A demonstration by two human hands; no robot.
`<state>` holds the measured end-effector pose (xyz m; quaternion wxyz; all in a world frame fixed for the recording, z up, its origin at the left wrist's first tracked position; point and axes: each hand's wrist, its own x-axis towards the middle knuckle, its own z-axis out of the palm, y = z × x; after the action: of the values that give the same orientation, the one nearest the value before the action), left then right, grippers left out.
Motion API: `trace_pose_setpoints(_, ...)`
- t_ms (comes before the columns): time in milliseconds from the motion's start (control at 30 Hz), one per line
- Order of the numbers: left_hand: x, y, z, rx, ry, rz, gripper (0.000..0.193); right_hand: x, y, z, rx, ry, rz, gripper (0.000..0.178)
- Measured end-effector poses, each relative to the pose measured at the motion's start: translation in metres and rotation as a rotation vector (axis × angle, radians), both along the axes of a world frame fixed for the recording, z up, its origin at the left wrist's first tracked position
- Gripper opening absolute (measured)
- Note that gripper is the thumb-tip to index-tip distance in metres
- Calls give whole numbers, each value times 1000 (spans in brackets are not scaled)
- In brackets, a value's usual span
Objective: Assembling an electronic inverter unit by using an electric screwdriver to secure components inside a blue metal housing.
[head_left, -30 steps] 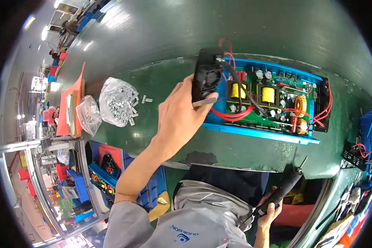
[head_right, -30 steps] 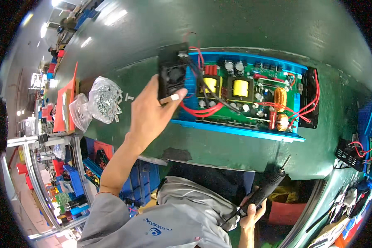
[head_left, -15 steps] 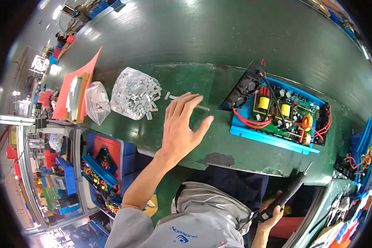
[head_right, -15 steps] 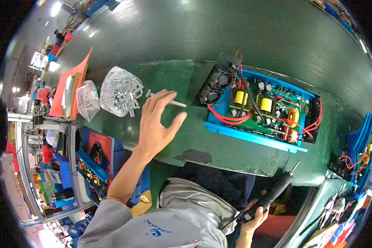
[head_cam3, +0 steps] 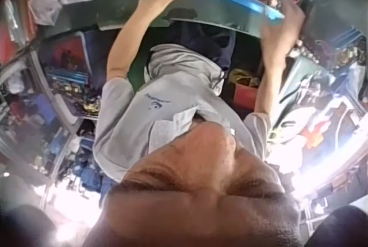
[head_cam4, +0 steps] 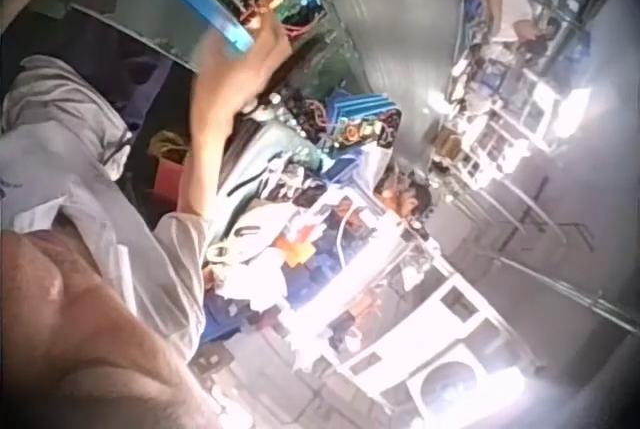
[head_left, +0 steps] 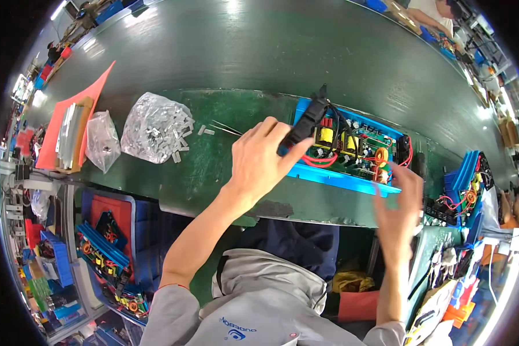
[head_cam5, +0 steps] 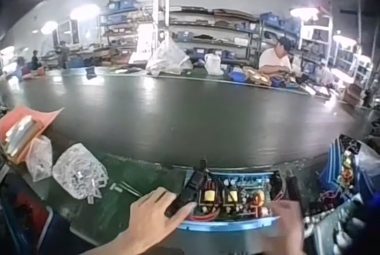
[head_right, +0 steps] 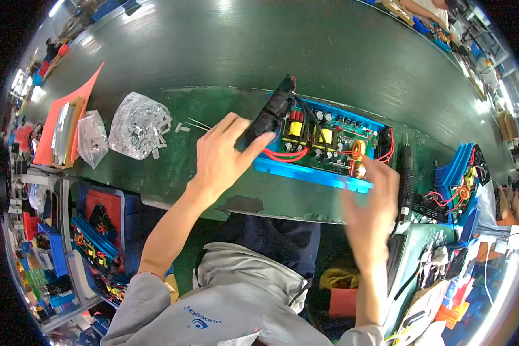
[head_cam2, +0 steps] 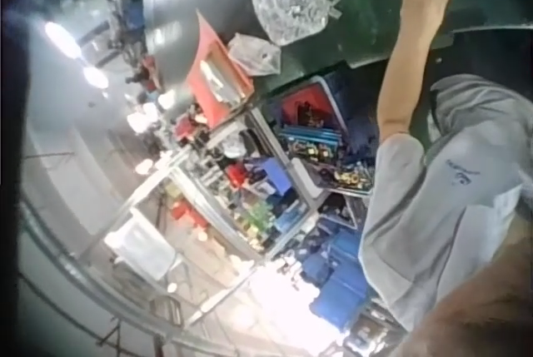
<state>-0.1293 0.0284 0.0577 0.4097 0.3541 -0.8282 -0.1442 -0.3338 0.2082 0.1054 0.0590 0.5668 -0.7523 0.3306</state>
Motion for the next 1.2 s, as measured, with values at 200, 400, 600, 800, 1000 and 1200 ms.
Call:
trace_pose_setpoints(200,-3,26,15,-99,102,-86,35,46,-77,-23,206,199,152,54)
trace_pose_setpoints(400,2,42,-19,311,335,-179,43,15,-68,-17,147,-309,109,22)
trace_pose_setpoints(600,0,12,-45,118,51,-457,16,-58,-95,-30,-72,185,-103,27)
trace_pose_setpoints(800,8,25,-40,264,34,-534,17,-67,-111,-52,14,103,-37,40)
trace_pose_setpoints(1000,33,33,-35,376,79,-419,30,-44,-107,-34,88,-242,23,31)
trace_pose_setpoints(1200,115,-12,-18,260,-125,311,23,-26,-81,-13,165,-747,205,35)
